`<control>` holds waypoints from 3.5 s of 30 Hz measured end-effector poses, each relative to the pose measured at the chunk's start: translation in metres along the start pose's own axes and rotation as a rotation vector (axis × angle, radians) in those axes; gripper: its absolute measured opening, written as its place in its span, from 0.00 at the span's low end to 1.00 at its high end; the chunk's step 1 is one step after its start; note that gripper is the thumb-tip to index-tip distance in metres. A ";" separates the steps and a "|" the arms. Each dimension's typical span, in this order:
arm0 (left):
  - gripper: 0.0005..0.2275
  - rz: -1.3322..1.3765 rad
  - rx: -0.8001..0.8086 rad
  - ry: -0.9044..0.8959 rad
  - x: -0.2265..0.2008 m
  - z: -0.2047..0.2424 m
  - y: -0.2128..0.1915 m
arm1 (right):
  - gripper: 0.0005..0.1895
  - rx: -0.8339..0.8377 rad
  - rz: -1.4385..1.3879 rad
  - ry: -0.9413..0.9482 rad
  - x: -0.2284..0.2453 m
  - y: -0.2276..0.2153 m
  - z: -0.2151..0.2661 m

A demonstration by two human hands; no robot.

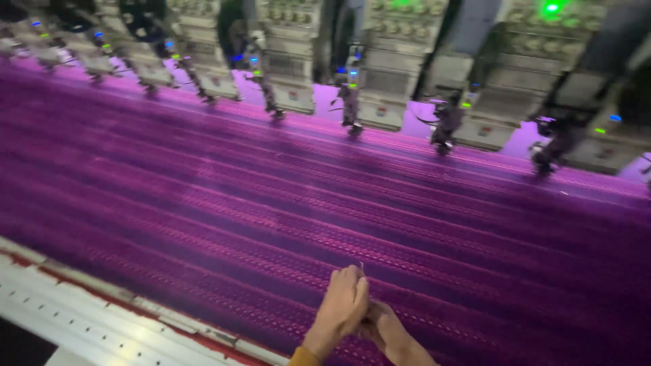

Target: Inspecting and adjusting multiple heads of an industrial embroidery machine while it processes purple fabric.

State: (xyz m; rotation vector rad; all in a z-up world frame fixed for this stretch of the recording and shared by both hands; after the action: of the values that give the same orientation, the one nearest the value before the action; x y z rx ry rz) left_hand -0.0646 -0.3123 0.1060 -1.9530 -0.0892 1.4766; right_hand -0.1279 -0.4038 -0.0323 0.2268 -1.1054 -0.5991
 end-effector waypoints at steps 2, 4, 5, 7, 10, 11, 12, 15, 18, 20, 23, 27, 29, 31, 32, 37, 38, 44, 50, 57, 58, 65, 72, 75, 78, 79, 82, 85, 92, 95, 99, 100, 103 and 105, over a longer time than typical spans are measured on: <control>0.19 -0.206 0.206 0.074 -0.004 0.001 0.022 | 0.19 0.001 0.118 0.023 0.044 0.017 0.043; 0.17 -0.255 0.241 0.197 0.001 0.004 0.047 | 0.09 0.015 0.214 -0.085 0.061 -0.009 0.052; 0.17 -0.300 0.262 0.306 -0.001 0.008 0.061 | 0.09 0.041 0.322 -0.179 0.071 -0.021 0.060; 0.16 -0.189 0.264 0.325 -0.001 0.004 0.082 | 0.08 -0.021 0.290 -0.235 0.083 -0.046 0.068; 0.14 -0.028 0.285 0.330 -0.018 0.002 0.109 | 0.09 -0.115 0.256 -0.312 0.100 -0.081 0.086; 0.14 0.028 0.303 0.319 -0.027 0.003 0.117 | 0.10 -0.153 0.256 -0.328 0.106 -0.092 0.094; 0.14 0.032 0.322 0.333 -0.038 0.002 0.128 | 0.10 -0.174 0.249 -0.335 0.111 -0.102 0.103; 0.09 0.077 0.314 0.334 -0.074 0.002 0.151 | 0.10 -0.259 0.159 -0.406 0.133 -0.130 0.129; 0.06 0.152 0.406 0.167 -0.105 0.006 0.184 | 0.11 -0.445 0.067 -0.327 0.137 -0.171 0.156; 0.01 0.338 0.349 0.314 -0.131 0.007 0.209 | 0.41 -0.283 -0.149 -0.390 0.133 -0.194 0.157; 0.07 0.511 0.587 -0.041 -0.200 0.022 0.229 | 0.37 -0.146 -0.009 -0.318 0.156 -0.190 0.193; 0.08 0.679 0.644 -0.113 -0.231 0.016 0.315 | 0.13 -0.050 0.070 -0.364 0.164 -0.250 0.209; 0.08 0.501 0.590 0.041 -0.262 0.004 0.337 | 0.16 0.170 0.868 -0.638 0.211 -0.231 0.248; 0.07 0.332 0.547 0.193 -0.260 -0.003 0.383 | 0.22 -0.146 0.666 -0.269 0.191 -0.320 0.233; 0.08 0.162 0.492 0.350 -0.263 -0.010 0.406 | 0.28 -0.450 0.443 0.086 0.168 -0.379 0.233; 0.11 -0.118 0.441 0.488 -0.266 -0.040 0.512 | 0.11 -0.379 0.343 -0.248 0.244 -0.485 0.219; 0.12 -0.112 0.365 0.585 -0.268 -0.046 0.530 | 0.14 -0.449 0.428 -0.244 0.254 -0.514 0.216; 0.16 -0.225 0.197 0.323 -0.263 -0.137 0.648 | 0.12 -0.925 0.879 -0.459 0.333 -0.646 0.188; 0.16 0.008 -0.066 0.186 -0.293 -0.242 0.703 | 0.05 -1.001 1.024 -0.892 0.419 -0.704 0.123; 0.20 0.023 -0.064 0.158 -0.325 -0.316 0.754 | 0.04 -1.233 1.013 -0.933 0.501 -0.820 0.020; 0.19 0.012 -0.078 0.155 -0.330 -0.320 0.755 | 0.06 -1.252 0.998 -0.968 0.514 -0.831 0.007; 0.16 -0.024 -0.047 0.098 -0.326 -0.331 0.767 | 0.16 -1.371 0.993 -1.135 0.575 -0.873 -0.055; 0.18 -0.030 -0.021 0.062 -0.324 -0.330 0.771 | 0.14 -1.494 0.993 -0.847 0.593 -0.888 -0.077; 0.17 -0.033 -0.030 0.093 -0.329 -0.324 0.771 | 0.17 -1.480 0.963 -0.871 0.592 -0.893 -0.076; 0.16 -0.044 -0.038 0.108 -0.333 -0.317 0.773 | 0.17 -1.433 0.899 -0.831 0.594 -0.899 -0.071; 0.16 -0.050 -0.037 0.104 -0.332 -0.312 0.772 | 0.16 -1.361 0.850 -0.782 0.589 -0.902 -0.071; 0.16 -0.049 -0.044 0.108 -0.331 -0.303 0.775 | 0.17 -1.155 0.647 -0.742 0.582 -0.908 -0.061; 0.16 -0.042 -0.057 0.109 -0.334 -0.301 0.775 | 0.22 -1.052 0.382 -0.614 0.596 -0.891 -0.036; 0.17 -0.016 -0.088 0.112 -0.346 -0.298 0.775 | 0.15 -1.121 0.346 -0.484 0.624 -0.889 -0.012; 0.17 -0.023 -0.088 0.101 -0.345 -0.297 0.775 | 0.20 -1.157 0.383 -0.517 0.633 -0.880 -0.007; 0.18 0.012 -0.074 0.081 -0.346 -0.298 0.780 | 0.08 -1.118 0.238 -0.523 0.633 -0.882 -0.017; 0.16 0.015 -0.102 0.119 -0.348 -0.298 0.782 | 0.08 -1.098 0.203 -0.591 0.632 -0.878 -0.014; 0.16 0.088 -0.098 0.157 -0.341 -0.298 0.772 | 0.14 -1.056 0.245 -0.664 0.606 -0.848 -0.023; 0.19 0.175 -0.055 0.173 -0.328 -0.303 0.761 | 0.19 -1.056 0.325 -0.685 0.578 -0.818 -0.027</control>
State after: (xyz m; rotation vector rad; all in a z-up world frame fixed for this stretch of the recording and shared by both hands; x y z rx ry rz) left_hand -0.1698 -1.1818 -0.0001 -2.1715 0.1220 1.4193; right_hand -0.2013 -1.4012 0.0252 -1.1217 -1.2809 -0.9121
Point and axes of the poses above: each hand's wrist, its own z-axis away from the middle knuckle, its own y-axis out of the palm, x = y × z, the point moved 8 cm from there along -z, towards the middle knuckle, and after that the axes turned 2 degrees about -y, right-handed, at the moved point
